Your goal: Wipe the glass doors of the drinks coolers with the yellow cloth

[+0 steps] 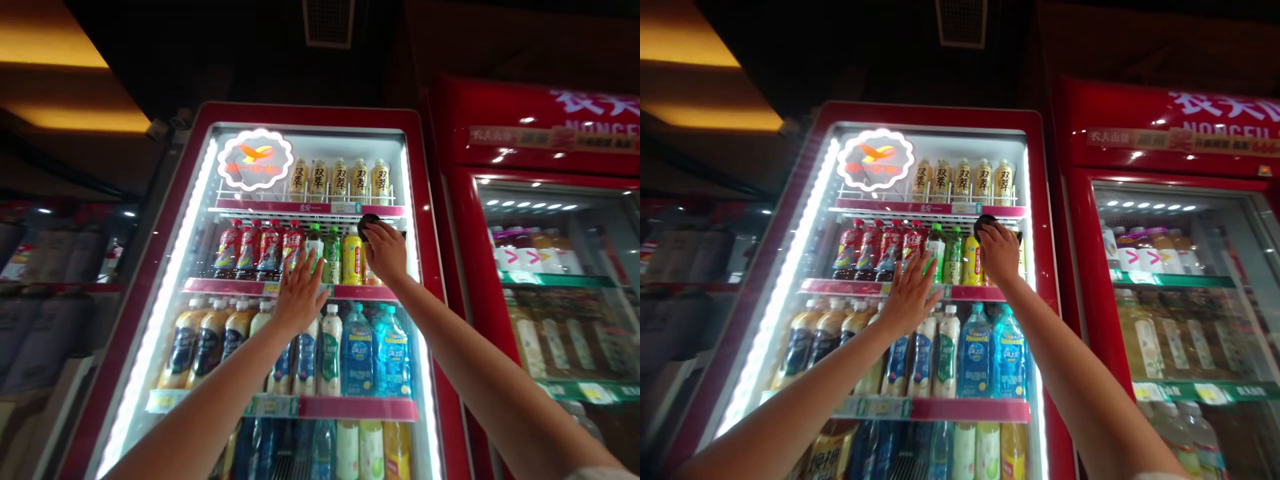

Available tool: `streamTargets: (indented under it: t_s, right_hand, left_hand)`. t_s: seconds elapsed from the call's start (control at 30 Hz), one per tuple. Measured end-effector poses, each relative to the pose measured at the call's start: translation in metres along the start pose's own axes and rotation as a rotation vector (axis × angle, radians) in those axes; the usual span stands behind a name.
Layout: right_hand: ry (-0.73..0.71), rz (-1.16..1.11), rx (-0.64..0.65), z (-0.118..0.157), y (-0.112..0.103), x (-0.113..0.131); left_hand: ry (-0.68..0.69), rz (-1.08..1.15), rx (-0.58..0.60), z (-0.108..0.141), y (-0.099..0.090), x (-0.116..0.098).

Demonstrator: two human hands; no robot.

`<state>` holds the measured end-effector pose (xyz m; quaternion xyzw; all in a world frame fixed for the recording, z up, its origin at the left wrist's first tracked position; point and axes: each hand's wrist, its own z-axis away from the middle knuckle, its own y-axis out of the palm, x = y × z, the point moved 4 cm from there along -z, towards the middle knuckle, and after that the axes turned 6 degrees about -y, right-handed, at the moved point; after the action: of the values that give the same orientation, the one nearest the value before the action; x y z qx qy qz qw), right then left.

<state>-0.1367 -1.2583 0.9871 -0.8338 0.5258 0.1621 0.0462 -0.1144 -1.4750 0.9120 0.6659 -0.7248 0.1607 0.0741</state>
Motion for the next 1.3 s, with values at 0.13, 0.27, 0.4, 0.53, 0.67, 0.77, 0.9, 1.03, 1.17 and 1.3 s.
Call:
streamTargets:
  t_s: [0.13,0.27,0.4,0.53,0.67,0.77,0.9,1.03,1.17,1.3]
  right_hand:
    - [-0.079,-0.037,0.033,0.001,0.019,0.044]
    - [-0.31,-0.071,0.124,0.035,0.009,0.053]
    - [-0.247,-0.01,0.062,0.036,0.005,0.034]
    - [0.035,0.036,-0.085,0.002,0.026,0.05]
    - [-0.078,-0.005,0.022,-0.002,0.035,0.084]
    - [-0.324,-0.06,0.181,0.019,0.024,0.086]
    - [-0.328,-0.061,0.166,0.023,0.018,0.069]
    - [0.01,-0.013,-0.048,-0.004,0.04,0.087]
    - [-0.019,-0.04,-0.033,-0.009,0.053,0.131]
    - [-0.352,-0.112,0.12,0.015,0.04,0.134]
  left_hand:
    - [-0.006,0.021,0.016,-0.006,0.002,0.007]
    - [-0.003,0.03,0.052,-0.003,0.004,0.017]
    - [0.039,0.04,0.067,0.004,0.006,0.03]
    - [0.053,0.064,0.033,0.008,0.007,0.036]
    - [0.01,0.093,0.016,0.015,0.004,0.04]
    - [0.014,0.112,0.032,0.023,0.0,0.049]
    - [0.012,0.106,0.068,0.036,-0.001,0.072]
    - [-0.022,0.072,0.085,0.047,-0.001,0.088]
    - [-0.029,0.051,0.105,0.055,-0.002,0.091]
    - [-0.027,0.043,0.102,0.065,-0.005,0.101]
